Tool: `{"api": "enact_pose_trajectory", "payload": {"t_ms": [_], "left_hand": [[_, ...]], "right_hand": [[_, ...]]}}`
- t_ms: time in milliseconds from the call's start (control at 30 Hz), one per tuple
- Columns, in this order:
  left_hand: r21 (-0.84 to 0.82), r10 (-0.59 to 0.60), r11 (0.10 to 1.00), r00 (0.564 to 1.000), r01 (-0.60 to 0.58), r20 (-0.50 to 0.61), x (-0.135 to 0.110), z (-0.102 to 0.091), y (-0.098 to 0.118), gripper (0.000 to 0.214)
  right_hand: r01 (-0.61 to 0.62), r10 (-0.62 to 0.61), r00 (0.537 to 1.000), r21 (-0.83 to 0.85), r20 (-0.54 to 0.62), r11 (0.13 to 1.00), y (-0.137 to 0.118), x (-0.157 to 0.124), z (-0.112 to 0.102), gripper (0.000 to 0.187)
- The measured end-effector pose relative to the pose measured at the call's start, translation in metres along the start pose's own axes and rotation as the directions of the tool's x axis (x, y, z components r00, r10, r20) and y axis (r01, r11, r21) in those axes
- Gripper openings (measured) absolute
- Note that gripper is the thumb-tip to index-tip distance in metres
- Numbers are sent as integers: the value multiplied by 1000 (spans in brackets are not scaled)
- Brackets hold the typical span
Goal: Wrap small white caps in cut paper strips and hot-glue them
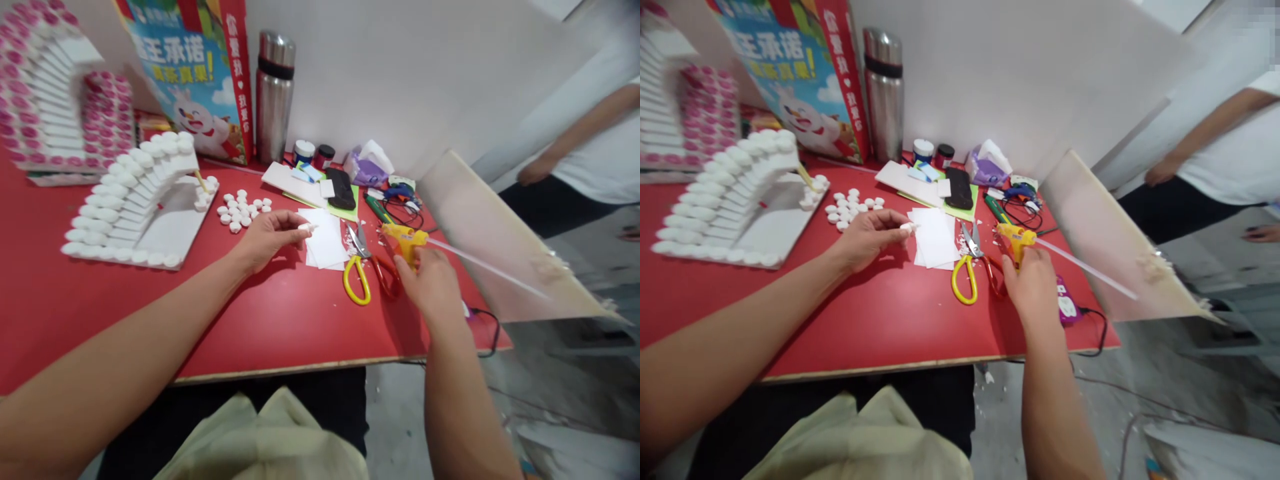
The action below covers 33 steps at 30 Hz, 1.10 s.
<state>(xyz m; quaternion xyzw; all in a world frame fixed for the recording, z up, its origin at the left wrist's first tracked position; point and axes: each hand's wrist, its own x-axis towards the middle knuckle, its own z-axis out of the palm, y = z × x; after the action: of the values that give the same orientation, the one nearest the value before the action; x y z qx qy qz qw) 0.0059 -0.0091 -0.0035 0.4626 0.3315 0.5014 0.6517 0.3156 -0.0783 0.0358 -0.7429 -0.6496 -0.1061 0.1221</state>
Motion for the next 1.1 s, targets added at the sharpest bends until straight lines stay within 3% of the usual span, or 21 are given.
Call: {"api": "enact_pose_trajectory", "payload": {"t_ms": [133,267,333,433,533,633,733,800,933,1100], "left_hand": [[3,4,1000,1000,-5,11,1,-3,-2,38],[-25,-15,1000,999,14,-29,3,-6,-3,41],[-45,-25,999,999,24,-36,3,-5,-3,41],[-72,-23,997,999,21,-36,3,-4,-3,40],[-80,-19,997,999,17,-30,2,-3,-2,38],[-94,-24,995,999,20,-44,2,-3,-1,37],[-118,-45,992,995,35,-88,3,-4,1,40],[-127,-60,991,992,45,-111,4,-4,2,41],[-148,-47,989,987,24,-153,6,-4,4,40],[-143,-21,990,984,-4,-175,8,-5,2,36]], "right_hand": [[-32,32,999,66,5,997,18,21,20,32],[-182,173,983,157,67,971,20,38,32,29],[-294,269,955,269,125,917,19,42,38,32],[-439,417,892,550,174,711,14,45,42,27],[-358,448,881,836,155,415,1,46,31,20],[-190,305,943,968,134,162,-23,43,10,19],[-201,125,970,977,208,-70,-54,36,-5,26],[-239,4,971,965,240,-109,-74,31,-4,27],[-239,-171,959,969,225,-64,-95,20,13,24],[-189,-187,965,982,184,-7,-95,10,32,26]]}}
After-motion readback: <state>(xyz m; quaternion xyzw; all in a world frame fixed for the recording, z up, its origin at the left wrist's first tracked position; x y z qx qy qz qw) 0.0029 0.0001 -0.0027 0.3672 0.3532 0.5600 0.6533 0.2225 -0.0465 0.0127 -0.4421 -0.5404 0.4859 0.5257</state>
